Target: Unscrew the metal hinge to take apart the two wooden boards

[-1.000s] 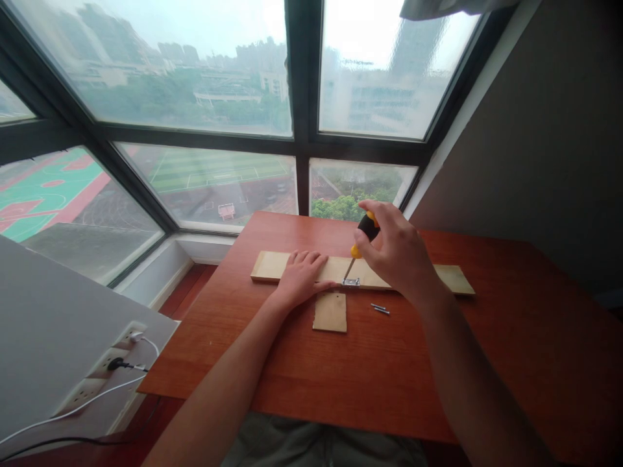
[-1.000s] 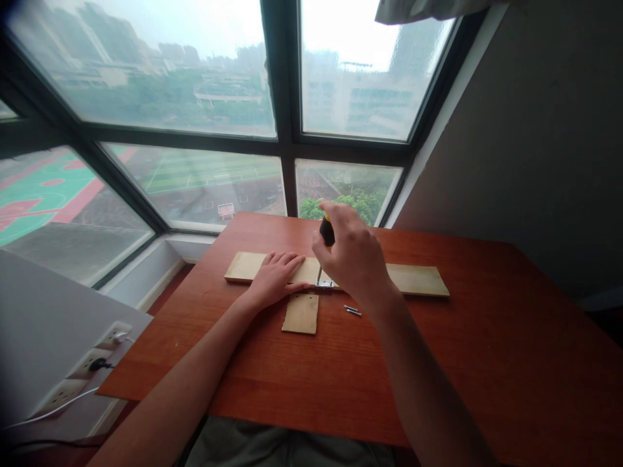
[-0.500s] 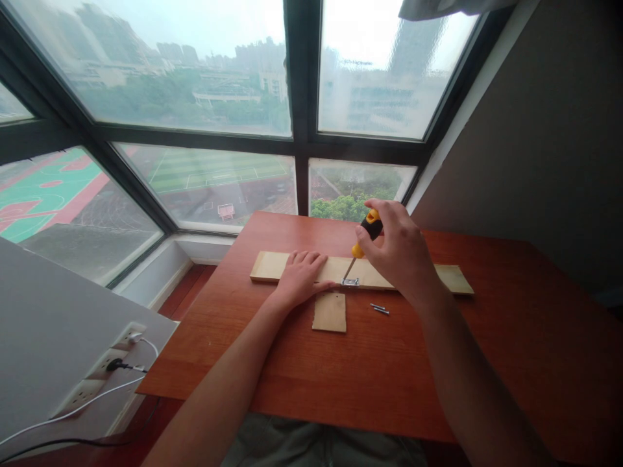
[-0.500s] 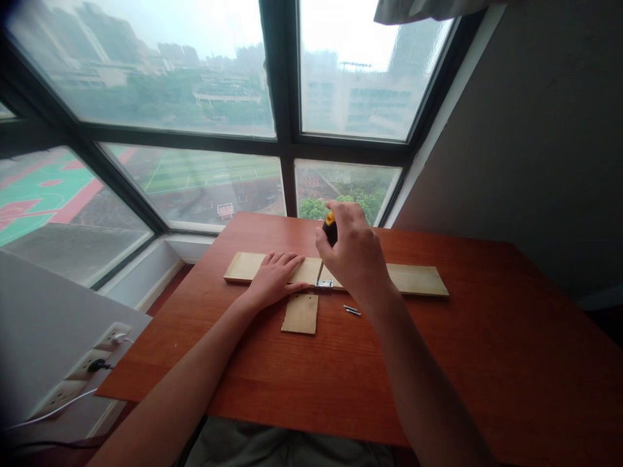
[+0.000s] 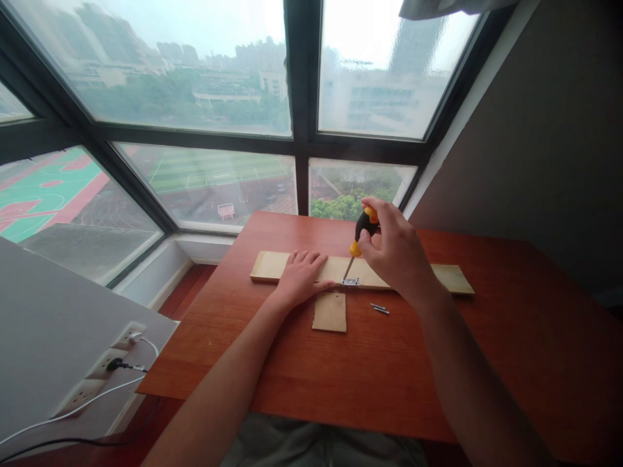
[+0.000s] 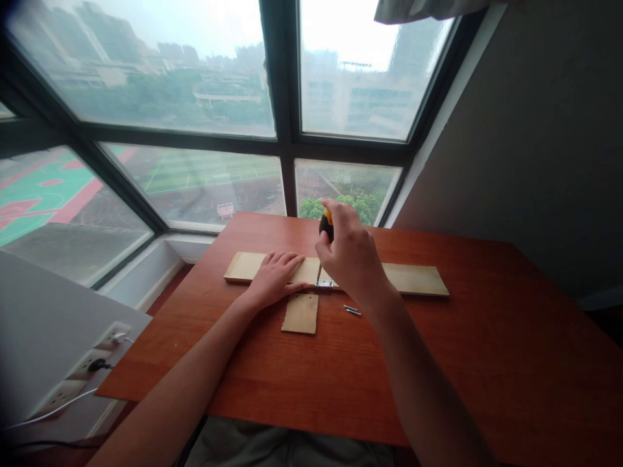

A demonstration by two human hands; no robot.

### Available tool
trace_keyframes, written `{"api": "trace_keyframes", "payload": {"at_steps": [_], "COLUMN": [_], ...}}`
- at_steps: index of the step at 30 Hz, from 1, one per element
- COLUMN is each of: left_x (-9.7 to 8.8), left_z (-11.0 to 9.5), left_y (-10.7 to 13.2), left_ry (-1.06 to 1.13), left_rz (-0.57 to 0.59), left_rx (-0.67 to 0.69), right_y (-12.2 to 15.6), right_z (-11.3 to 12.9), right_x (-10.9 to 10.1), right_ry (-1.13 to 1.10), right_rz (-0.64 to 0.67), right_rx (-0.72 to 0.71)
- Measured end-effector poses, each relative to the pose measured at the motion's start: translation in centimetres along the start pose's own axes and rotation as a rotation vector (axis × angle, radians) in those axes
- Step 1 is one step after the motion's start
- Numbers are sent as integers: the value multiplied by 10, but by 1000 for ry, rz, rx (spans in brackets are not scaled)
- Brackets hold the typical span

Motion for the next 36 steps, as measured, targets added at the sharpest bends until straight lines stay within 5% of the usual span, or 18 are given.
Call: {"api": "trace_keyframes", "payload": {"at_steps": [11, 18, 36], "left_x": [1, 1, 1], "left_z": [0, 0, 0], "left_y": [0, 0, 0], "left_ry": [0, -23, -15], "left_rz": [-4, -11, -8], "left_rx": [0, 6, 7], "right_y": [1, 1, -1], "right_z": [1, 5, 6], "right_x": [-2, -5, -4], "right_ry": [45, 201, 38], "right_rz": [16, 10, -13], "right_rx": [-17, 105, -30]}}
Point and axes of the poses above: each hand's wrist, its own y-axis away from the middle knuckle, its own x-axis out of the palm, z = x × y, the point moved 1 cm from there along -y, towards the middle knuckle, and after that the axes turned 4 degrees about -y, right-handed, at the moved point
